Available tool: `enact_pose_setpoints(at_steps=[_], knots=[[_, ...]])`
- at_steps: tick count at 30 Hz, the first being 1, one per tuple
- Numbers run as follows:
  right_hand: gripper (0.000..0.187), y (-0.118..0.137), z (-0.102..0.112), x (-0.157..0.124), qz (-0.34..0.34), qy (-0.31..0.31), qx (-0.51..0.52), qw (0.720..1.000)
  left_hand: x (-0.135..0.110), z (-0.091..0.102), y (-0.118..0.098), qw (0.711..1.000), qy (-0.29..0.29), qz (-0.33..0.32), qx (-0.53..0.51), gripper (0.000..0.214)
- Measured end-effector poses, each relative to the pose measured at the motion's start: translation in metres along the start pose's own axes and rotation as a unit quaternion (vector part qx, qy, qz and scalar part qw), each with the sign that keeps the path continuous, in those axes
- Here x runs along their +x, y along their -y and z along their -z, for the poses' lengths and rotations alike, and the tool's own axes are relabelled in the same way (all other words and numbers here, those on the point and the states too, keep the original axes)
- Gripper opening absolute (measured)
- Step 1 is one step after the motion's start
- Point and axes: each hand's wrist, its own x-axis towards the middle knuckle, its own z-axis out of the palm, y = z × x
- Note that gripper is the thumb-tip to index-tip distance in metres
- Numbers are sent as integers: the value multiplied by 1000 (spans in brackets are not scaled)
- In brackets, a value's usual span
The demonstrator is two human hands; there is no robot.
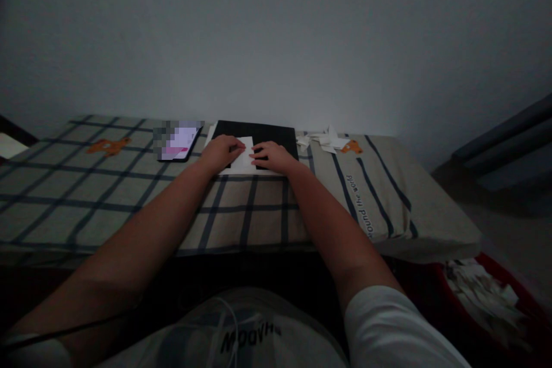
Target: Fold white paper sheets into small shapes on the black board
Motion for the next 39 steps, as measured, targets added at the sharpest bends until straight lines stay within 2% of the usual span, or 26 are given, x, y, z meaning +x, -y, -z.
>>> enact_pose_setpoints(at_steps=[4,12,15,19,26,30,35,39], knots=[[29,0,1,-1,-3,1,5,1000,-1,2,1,1000,27,-3,-1,28],[29,-1,0,-1,-4,7,9,1000,-8,9,4,992,118,-35,24,66],[28,-2,-1,-1,-3,2,12,1000,-9,11,0,991,125,-34,37,73],[29,-1,-1,-2,-4,-1,16,1000,-9,8,-1,993,107,-24,40,67],[29,2,1,-2,-6,1,7,1000,-1,0,8,998,60,-12,5,38],[29,2,1,-1,-5,1,-3,1000,1,-2,6,999,33,-10,6,26],[29,3,1,-1,-7,2,1,1000,-1,0,-2,999,16,-15,41,28],[30,5,4,-2,-2,7,-1,1000,-5,4,-4,996,33,-58,56,29]])
